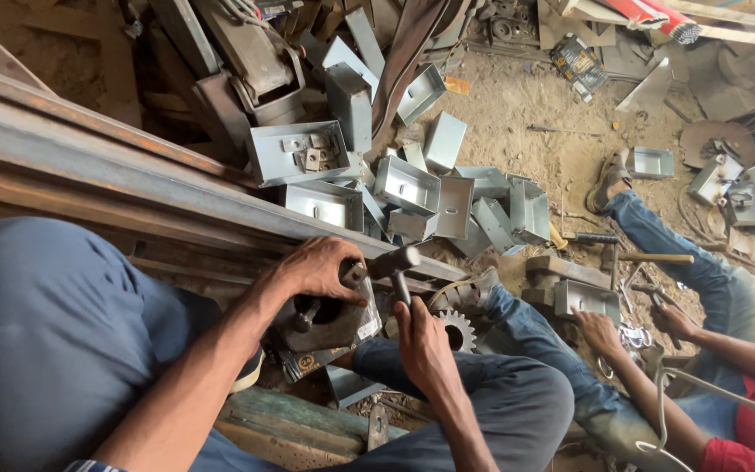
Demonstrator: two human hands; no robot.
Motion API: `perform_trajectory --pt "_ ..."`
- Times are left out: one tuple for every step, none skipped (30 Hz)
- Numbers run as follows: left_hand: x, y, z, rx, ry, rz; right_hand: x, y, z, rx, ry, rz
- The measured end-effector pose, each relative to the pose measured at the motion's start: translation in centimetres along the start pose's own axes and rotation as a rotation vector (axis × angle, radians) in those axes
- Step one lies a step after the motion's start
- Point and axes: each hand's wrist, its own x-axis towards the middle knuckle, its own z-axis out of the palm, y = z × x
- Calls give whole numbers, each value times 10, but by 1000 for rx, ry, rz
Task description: The person assembles a metal motor housing by inserting a shaft and a gear, hammering parts into place, and positioning the unit on a rail.
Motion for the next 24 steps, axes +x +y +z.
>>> perform_trajectory --pt "1 -1 -1 -3 3 8 1 4 0 -1 1 26" --pt "1 -1 -1 9 -2 5 3 6 0 -7 -4 39" --pt "2 -1 0 23 -8 4 3 13 2 -30 57 52" --pt "3 -2 1 37 -13 4 0 19 5 -56 48 48" --pt "3 -4 2 20 -15 -5 -5 29 9 -85 40 34" --pt "4 -5 3 2 -18 -13 -9 37 13 -113 32 21" --pt "4 -6 4 -15 -22 -20 -10 40 17 -115 44 29" --pt "3 -6 6 -6 2 -17 -11 41 20 -117 56 37" --pt "3 -7 7 5 20 -10 -12 40 24 -116 65 51" --pt "4 -7 7 17 39 -3 -12 40 26 -122 36 48" --pt "5 -8 6 17 12 -24 -11 40 27 -126 8 43" --pt "6 -8 5 18 -15 -45 -11 40 28 -131 -21 37" --pt "4 -6 7 13 -38 -73 -7 38 28 -98 37 1" --pt "1 -5 8 14 -28 -74 -1 32 27 -64 94 -36" --pt "1 -4 6 20 -21 -65 3 27 25 -28 151 -60" --pt "2 -4 4 27 -14 -55 6 25 22 -32 126 -82" --pt "2 -4 3 19 9 -32 8 22 19 -36 99 -101" --pt "2 -4 2 10 33 -8 9 20 16 -40 72 -119" --pt "1 -3 3 -2 61 10 10 22 14 -29 57 -91" --pt "1 -3 4 -9 69 25 10 23 14 -18 42 -62" --pt "1 -3 4 -12 72 44 9 22 16 -3 25 -29" --pt "1 -4 3 -16 75 62 8 22 17 -6 37 -32" --pt "2 -3 2 29 16 -2 10 23 18 -12 51 -38" --pt "2 -3 2 73 -43 -65 11 24 19 -18 65 -44"
